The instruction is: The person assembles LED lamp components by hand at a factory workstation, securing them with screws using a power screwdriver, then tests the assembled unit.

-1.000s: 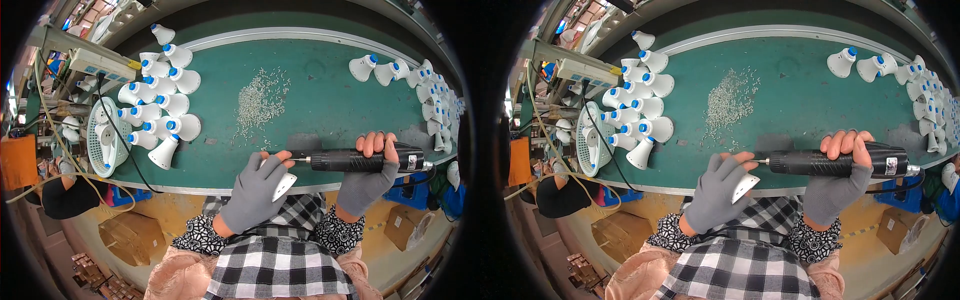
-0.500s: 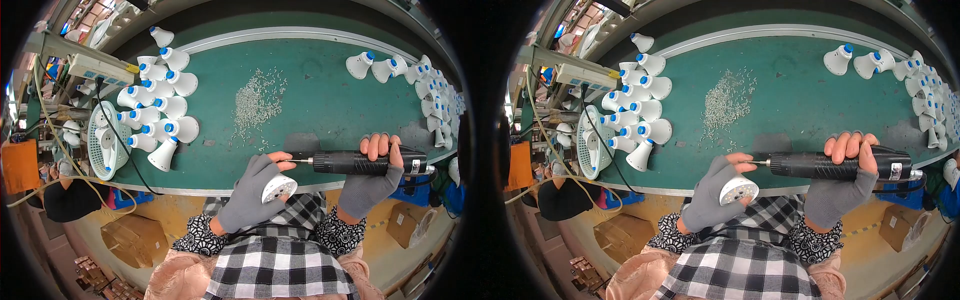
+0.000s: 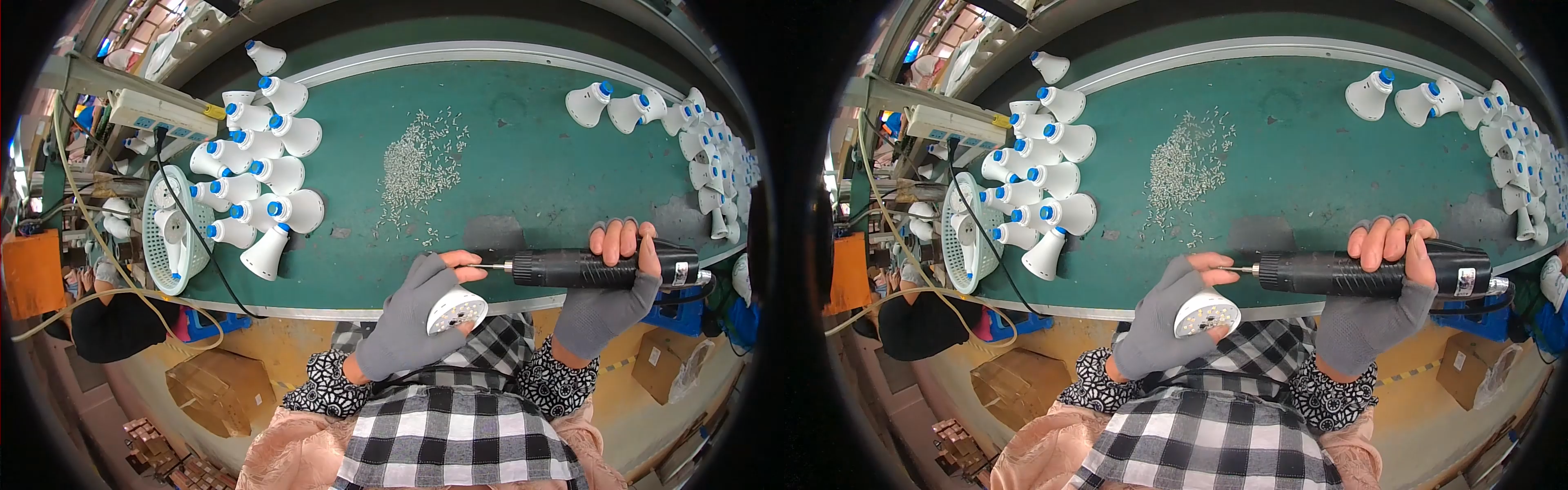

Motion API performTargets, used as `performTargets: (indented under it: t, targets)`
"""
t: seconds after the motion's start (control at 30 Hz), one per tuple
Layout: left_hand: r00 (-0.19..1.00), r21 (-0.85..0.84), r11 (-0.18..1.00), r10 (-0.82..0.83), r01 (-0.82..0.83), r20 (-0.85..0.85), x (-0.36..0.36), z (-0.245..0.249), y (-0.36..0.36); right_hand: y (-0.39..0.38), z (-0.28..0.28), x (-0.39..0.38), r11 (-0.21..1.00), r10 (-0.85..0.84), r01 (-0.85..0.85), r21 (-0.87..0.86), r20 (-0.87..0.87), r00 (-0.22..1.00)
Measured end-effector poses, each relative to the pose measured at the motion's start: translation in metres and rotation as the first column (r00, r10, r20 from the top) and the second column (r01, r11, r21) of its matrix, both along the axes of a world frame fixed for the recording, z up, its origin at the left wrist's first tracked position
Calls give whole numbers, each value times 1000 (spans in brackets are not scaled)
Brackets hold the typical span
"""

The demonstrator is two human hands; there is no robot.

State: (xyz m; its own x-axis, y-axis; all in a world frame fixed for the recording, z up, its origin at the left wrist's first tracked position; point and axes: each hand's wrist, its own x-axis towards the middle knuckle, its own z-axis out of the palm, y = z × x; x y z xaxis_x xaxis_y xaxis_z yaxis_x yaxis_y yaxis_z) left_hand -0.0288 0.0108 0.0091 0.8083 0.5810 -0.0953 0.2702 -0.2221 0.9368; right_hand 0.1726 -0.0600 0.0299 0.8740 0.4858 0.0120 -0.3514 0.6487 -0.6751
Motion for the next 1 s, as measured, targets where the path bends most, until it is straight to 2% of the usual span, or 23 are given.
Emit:
performTargets:
  t: [0.17,0.33,0.43,0.53,0.63,0.73,0.77,0.87,0.9,1.0]
  targets:
    - [1000,4,1000,-12,12,3,0,0,1,0,-6,3,993,77,-80,82,39,996]
    - [999,24,999,27,-28,38,0,-5,2,0,-7,5,992,70,-74,104,45,997]
    - [984,-69,985,163,-158,66,-1,-13,-1,-7,-2,8,994,11,-17,112,52,999]
    - [957,-406,868,282,-286,-72,3,-10,-7,-18,4,5,992,-31,21,128,78,996]
    - [947,-397,860,294,-322,-131,7,-18,-13,-28,10,-5,993,-34,18,121,127,991]
    - [946,-384,866,307,-322,-101,9,-22,-17,-34,11,-17,995,-29,13,103,163,986]
    - [945,-384,863,309,-327,-110,10,-22,-17,-37,8,-17,990,40,-68,121,221,974]
    - [940,-386,858,315,-340,-129,10,-21,-18,-43,16,-24,994,97,-104,11,268,959]
    - [940,-387,857,316,-341,-127,11,-21,-18,-42,20,-29,998,64,-58,-31,258,964]
    - [938,-382,857,324,-347,-125,11,-23,-20,-56,16,-28,994,106,-99,-40,256,961]
